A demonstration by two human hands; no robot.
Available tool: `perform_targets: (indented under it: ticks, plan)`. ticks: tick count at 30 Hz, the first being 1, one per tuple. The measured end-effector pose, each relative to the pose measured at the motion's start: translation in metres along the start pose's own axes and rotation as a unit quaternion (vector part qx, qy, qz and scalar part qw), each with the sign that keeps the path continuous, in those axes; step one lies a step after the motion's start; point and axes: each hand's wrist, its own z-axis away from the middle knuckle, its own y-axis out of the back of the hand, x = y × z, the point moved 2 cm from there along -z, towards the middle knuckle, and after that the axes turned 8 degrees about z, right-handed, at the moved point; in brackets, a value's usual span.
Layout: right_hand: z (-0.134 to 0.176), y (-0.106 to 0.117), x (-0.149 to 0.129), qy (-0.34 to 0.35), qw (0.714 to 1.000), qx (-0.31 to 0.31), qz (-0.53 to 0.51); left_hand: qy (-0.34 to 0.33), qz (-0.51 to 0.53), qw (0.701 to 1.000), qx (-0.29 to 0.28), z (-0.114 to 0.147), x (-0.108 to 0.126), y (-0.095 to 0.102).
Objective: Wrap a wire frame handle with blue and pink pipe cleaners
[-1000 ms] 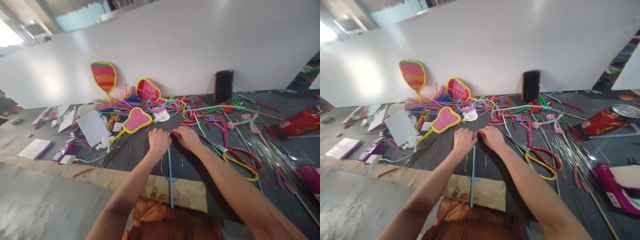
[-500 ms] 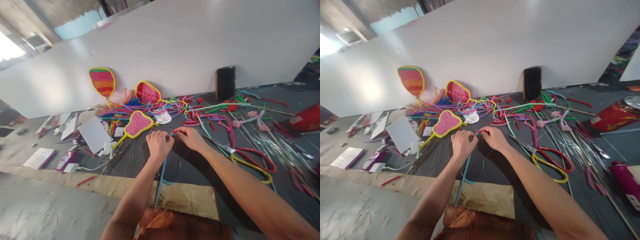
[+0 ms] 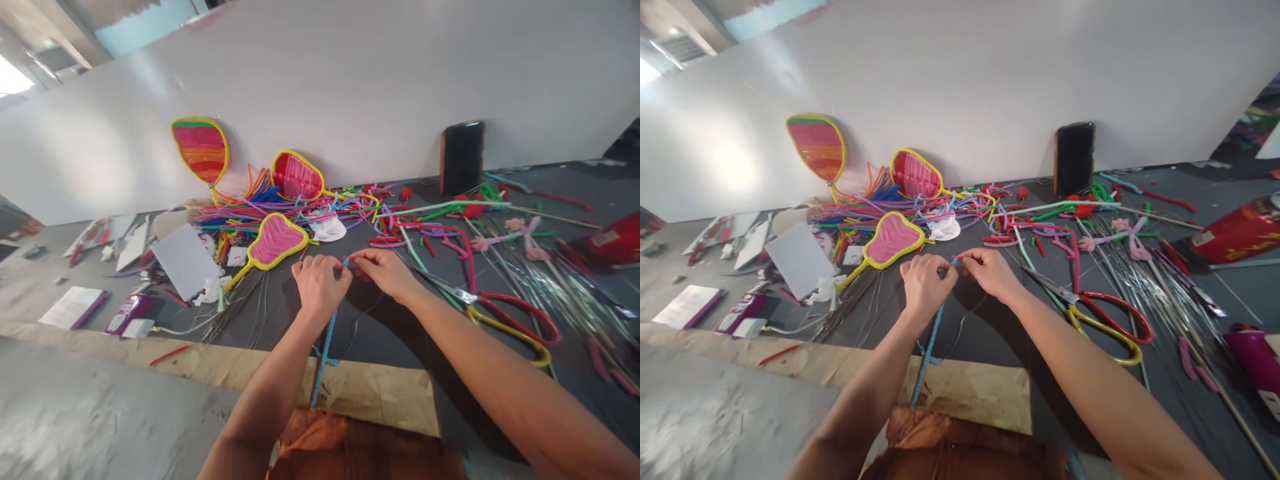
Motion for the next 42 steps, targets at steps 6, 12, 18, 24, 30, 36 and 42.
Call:
perform_targets:
  ticks: [6, 12, 18, 24, 30, 36, 42]
  plan:
    - [0.001, 0.000, -0.002, -0.004, 1.000, -0.004, -0.015, 0.004, 0.008, 1.000, -0.025, 0.000, 0.002, 0.002]
    - [0.003, -0.001, -0.004, -0.001, 1.000, 0.000, -0.018, -0.002, 0.015, 1.000, -0.023, 0.001, 0.005, -0.001]
    - [0.001, 0.003, -0.006, -0.019, 0.999, 0.003, -0.039, -0.012, 0.041, 0.999, -0.023, 0.000, 0.008, 0.007]
    - [0.001, 0.013, -0.011, -0.033, 0.994, -0.061, -0.079, -0.046, 0.212, 0.966, -0.143, -0.018, 0.000, 0.030]
    - [0.006, 0.015, -0.020, 0.004, 0.993, -0.120, -0.018, 0.043, 0.357, 0.890, -0.281, -0.028, -0.013, 0.021]
    - [0.006, 0.008, -0.012, 0.035, 0.991, -0.101, 0.074, 0.138, 0.463, 0.822, -0.301, -0.025, -0.020, 0.007]
    - [0.006, 0.006, -0.011, 0.088, 0.982, 0.000, 0.168, 0.245, 0.563, 0.735, -0.286, -0.022, -0.029, -0.007]
